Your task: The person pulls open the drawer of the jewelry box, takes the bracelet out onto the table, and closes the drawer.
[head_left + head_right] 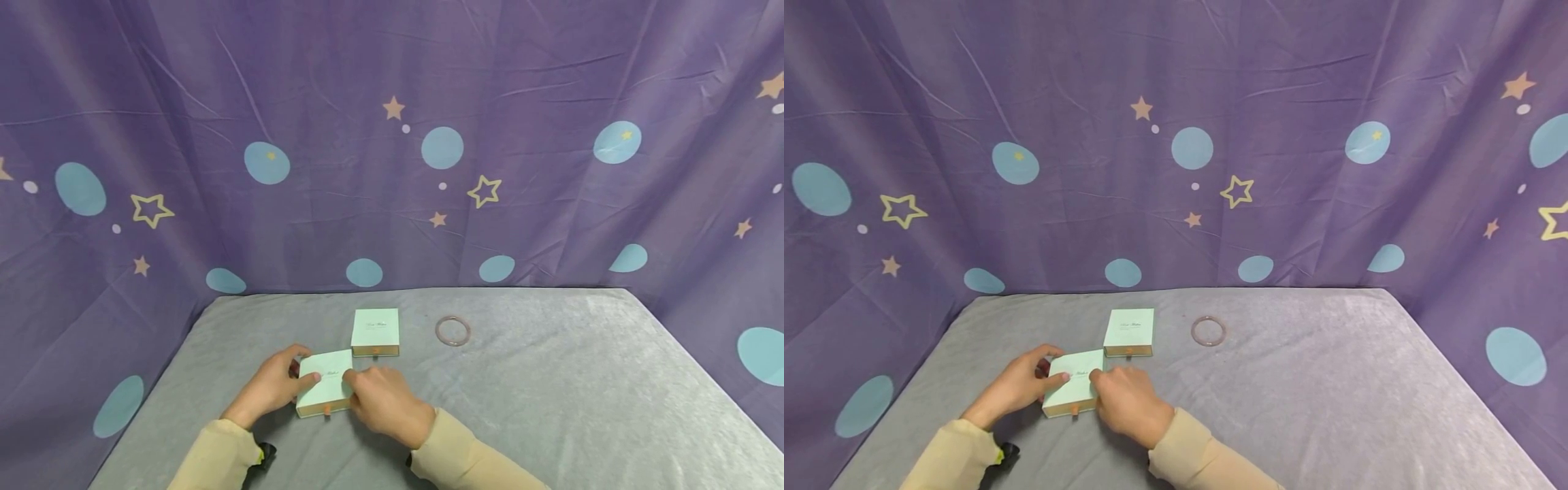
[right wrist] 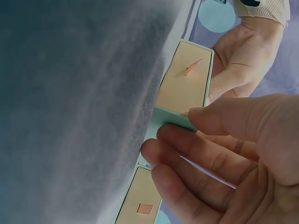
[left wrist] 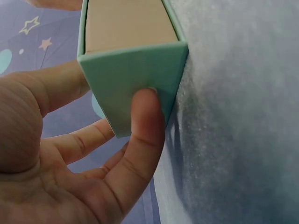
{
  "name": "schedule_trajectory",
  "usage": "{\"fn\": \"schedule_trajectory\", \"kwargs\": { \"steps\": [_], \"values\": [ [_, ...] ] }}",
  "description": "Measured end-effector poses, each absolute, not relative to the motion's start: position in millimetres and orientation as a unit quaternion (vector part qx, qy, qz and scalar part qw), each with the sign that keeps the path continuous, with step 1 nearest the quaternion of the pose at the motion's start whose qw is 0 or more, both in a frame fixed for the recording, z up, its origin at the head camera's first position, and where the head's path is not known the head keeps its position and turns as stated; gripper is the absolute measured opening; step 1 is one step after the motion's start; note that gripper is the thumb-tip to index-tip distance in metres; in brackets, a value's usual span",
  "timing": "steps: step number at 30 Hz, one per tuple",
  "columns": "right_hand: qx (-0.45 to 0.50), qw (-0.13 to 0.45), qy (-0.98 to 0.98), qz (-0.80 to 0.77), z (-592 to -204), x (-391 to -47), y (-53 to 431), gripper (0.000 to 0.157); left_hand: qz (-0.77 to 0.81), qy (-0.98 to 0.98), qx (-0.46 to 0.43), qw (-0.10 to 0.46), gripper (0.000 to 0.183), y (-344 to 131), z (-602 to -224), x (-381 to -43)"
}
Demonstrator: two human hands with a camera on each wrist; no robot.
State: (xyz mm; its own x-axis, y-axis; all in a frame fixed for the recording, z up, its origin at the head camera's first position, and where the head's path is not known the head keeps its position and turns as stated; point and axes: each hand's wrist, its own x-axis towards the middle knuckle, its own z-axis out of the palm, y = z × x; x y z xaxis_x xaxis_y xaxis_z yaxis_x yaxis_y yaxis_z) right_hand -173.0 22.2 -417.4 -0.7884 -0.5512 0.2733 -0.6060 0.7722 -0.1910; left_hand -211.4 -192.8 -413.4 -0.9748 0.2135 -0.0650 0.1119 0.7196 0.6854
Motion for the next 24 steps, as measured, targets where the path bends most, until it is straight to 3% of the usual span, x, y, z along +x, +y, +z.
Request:
{"fn": "schedule_trajectory", "kwargs": {
  "steps": [24],
  "values": [
    [0.321,0.089,-0.932,0.139,-417,-166,34,0.012,0.372,0.92,0.087,0.088,0.048,-183,-412,-208]
  ]
}}
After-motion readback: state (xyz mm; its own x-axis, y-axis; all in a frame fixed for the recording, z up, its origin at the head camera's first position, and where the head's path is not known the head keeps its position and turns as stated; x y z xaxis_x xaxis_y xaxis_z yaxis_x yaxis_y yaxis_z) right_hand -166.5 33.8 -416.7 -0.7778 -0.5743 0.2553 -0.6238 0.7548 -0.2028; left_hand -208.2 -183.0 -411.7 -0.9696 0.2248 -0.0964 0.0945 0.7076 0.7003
